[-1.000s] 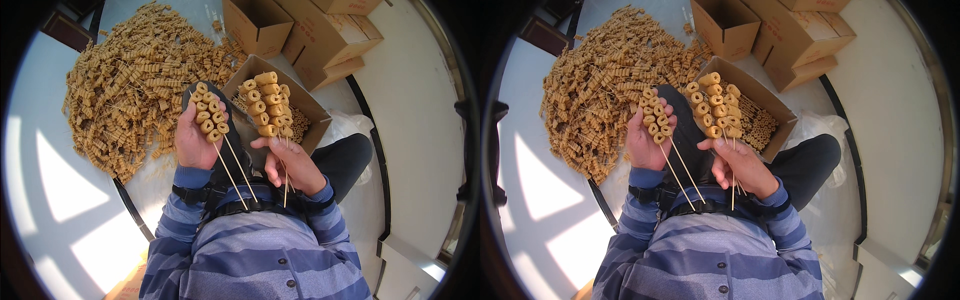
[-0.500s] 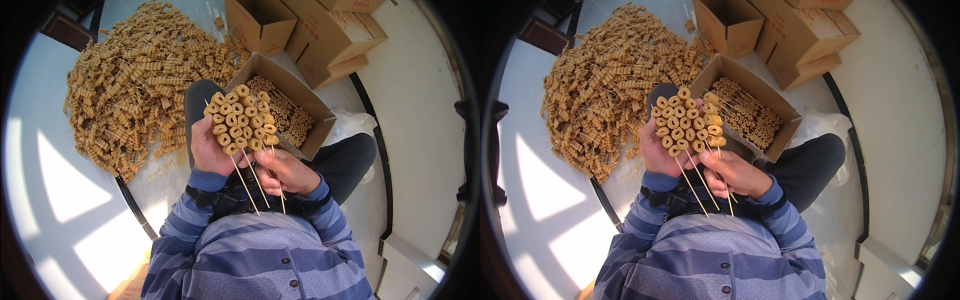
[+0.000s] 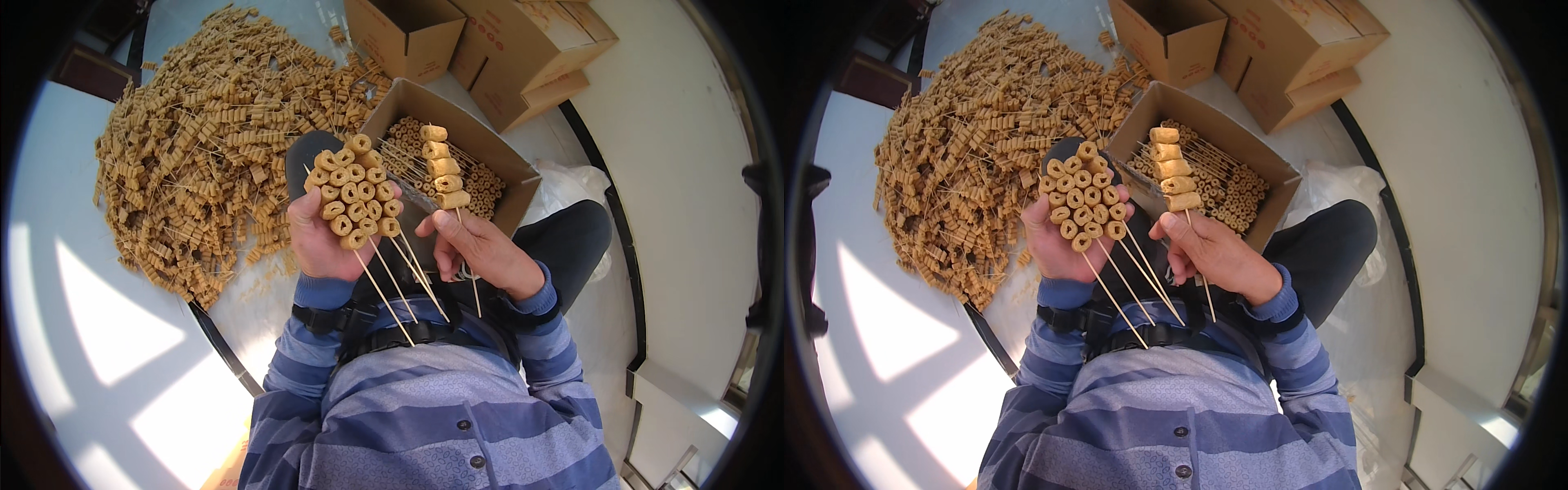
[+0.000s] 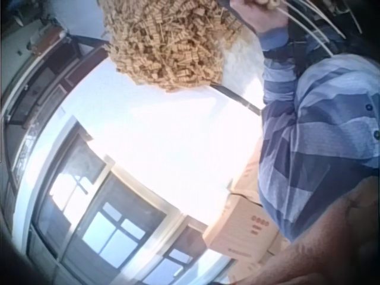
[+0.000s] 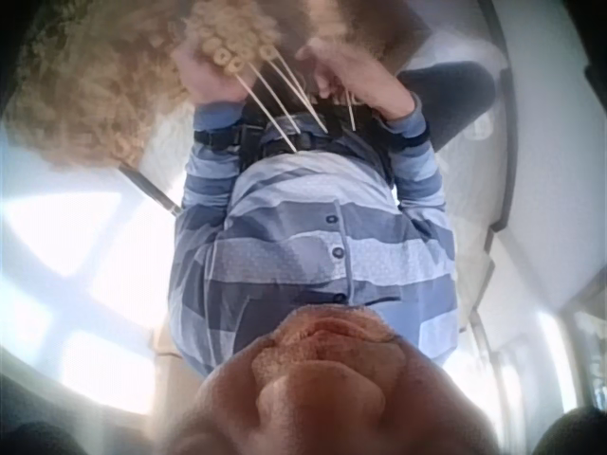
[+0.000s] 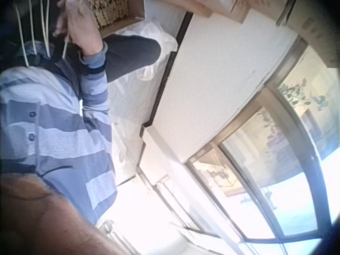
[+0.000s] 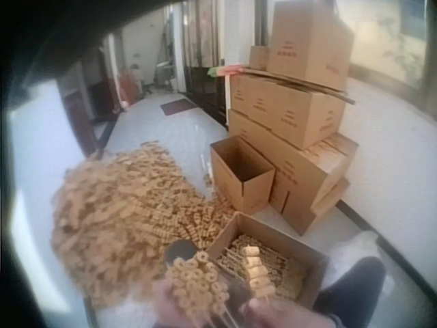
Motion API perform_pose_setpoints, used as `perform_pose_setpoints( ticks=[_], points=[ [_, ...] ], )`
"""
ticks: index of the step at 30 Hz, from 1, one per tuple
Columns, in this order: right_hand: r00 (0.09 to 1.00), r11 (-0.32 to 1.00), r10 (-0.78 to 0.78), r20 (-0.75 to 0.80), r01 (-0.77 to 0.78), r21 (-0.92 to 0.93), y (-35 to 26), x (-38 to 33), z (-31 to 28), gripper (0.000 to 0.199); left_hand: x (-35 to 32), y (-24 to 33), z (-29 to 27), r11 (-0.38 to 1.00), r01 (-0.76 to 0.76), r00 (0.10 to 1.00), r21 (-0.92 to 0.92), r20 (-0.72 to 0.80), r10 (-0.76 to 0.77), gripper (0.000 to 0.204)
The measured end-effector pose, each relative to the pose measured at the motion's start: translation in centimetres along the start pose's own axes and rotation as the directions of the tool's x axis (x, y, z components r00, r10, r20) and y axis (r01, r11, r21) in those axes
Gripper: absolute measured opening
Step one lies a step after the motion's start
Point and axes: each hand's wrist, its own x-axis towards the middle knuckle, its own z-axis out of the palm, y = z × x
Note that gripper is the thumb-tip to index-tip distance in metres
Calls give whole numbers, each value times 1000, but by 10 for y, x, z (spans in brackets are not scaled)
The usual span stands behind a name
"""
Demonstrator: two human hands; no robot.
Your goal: The person sits on the floor and repeatedly picks up skewers with cylindrical snack pieces, then places them into a cardboard box. The person handles the skewers by hand and arranges them in the box.
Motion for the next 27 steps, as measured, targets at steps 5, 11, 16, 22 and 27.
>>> perform_pose_setpoints(
  ticks=[5,11,16,22,27],
  points=[
    [940,792,-266,-215,86,-605,3,11,3,41,3,-8,2,997,72,997,-27,14,-72,80],
    [833,399,-427,-350,-174,-900,12,19,17,27,5,-11,5,999,21,1000,-38,11,-21,76],
    [816,305,-498,-293,-151,-940,14,17,33,27,9,-16,5,999,10,1000,-33,0,-10,74],
    [858,343,-455,-238,-78,-936,19,16,33,30,10,-18,2,993,24,999,119,24,-27,79],
    [873,385,-428,-234,-58,-921,24,18,32,31,16,-22,-4,980,58,991,192,105,-79,88]
  ],
)
